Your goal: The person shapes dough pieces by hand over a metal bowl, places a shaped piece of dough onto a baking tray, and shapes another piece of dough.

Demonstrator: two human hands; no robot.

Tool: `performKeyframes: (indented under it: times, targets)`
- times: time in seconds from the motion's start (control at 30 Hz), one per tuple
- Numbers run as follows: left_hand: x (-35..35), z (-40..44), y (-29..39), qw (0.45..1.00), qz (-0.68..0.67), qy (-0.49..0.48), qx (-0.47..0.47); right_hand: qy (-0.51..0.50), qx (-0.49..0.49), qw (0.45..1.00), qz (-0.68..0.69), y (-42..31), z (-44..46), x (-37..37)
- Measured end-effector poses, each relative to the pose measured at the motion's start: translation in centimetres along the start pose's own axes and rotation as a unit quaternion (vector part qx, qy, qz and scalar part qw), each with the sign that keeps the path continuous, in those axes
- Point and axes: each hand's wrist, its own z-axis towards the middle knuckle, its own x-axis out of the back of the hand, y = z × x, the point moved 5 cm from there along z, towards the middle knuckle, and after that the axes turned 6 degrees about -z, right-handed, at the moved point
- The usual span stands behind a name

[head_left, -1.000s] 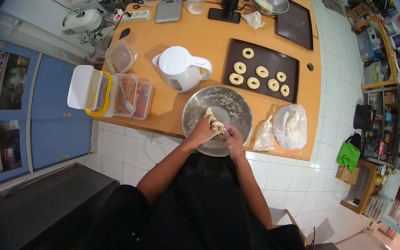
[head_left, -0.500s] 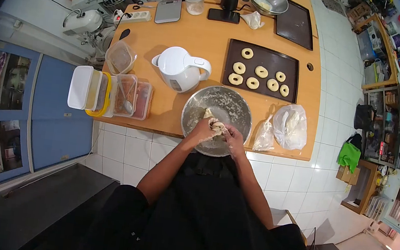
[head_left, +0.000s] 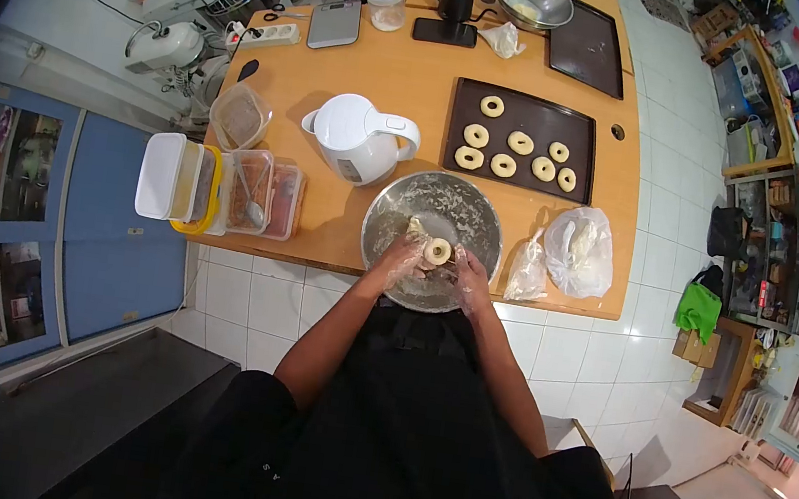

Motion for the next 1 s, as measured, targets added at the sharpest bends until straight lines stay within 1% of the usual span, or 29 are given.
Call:
performKeyframes:
  times: [0.07, 0.13, 0.17, 0.23, 0.27, 0.33, 0.37, 0.43, 0.57, 0.67, 0.77, 0.87, 0.93, 1.0]
  targets:
    - [-0.3, 0.0, 0.4, 0.999, 0.026, 0.014, 0.020, 0.000, 0.001, 1.000, -0.002, -0.1, 0.0, 0.0]
    - [-0.5, -0.1, 0.5, 0.995, 0.088, 0.035, 0.010, 0.004, 0.004, 1.000, -0.010, -0.1, 0.1, 0.0]
    - [-0.5, -0.1, 0.6, 0.992, 0.118, 0.045, 0.005, -0.002, 0.020, 0.999, -0.046, -0.2, 0.1, 0.0]
    - [-1.0, -0.3, 1.2, 0.984, 0.170, 0.014, -0.044, -0.014, 0.052, 0.991, -0.118, -0.6, -0.1, -0.1]
    - [-1.2, -0.4, 1.5, 0.978, 0.195, -0.001, -0.068, -0.010, 0.040, 0.991, -0.130, -0.5, -0.1, -0.1]
    - [-0.9, 0.0, 1.6, 0.951, 0.302, 0.017, -0.072, -0.001, 0.016, 0.988, -0.154, -1.0, -0.5, -0.3]
    - [-0.7, 0.1, 1.6, 0.932, 0.354, 0.026, -0.073, -0.005, 0.025, 0.987, -0.157, -1.3, -0.6, -0.6]
    - [-1.0, -0.5, 2.4, 0.933, 0.347, 0.040, -0.083, -0.014, 0.043, 0.986, -0.163, -1.4, -0.7, -0.9]
    - [-1.9, -1.6, 4.0, 0.932, 0.335, 0.045, -0.127, -0.021, 0.026, 0.989, -0.146, -1.5, -0.6, -1.1]
    - [-1.4, -0.8, 2.9, 0.931, 0.335, 0.011, -0.144, -0.027, 0.016, 0.992, -0.126, -1.2, -0.5, -1.1]
    - [-1.0, -0.2, 2.6, 0.903, 0.408, 0.034, -0.132, -0.026, 0.016, 0.993, -0.116, 0.0, 0.3, -0.7]
    - [-1.5, -0.9, 3.8, 0.900, 0.410, 0.065, -0.136, -0.011, 0.031, 0.993, -0.115, -0.8, 0.1, -0.9]
    - [-1.7, -1.1, 4.0, 0.914, 0.371, 0.074, -0.146, -0.016, 0.053, 0.993, -0.107, -0.8, 0.4, -1.0]
    - [-1.7, -1.0, 3.8, 0.924, 0.336, 0.078, -0.163, -0.026, 0.010, 0.995, -0.093, -0.6, 0.3, -1.0]
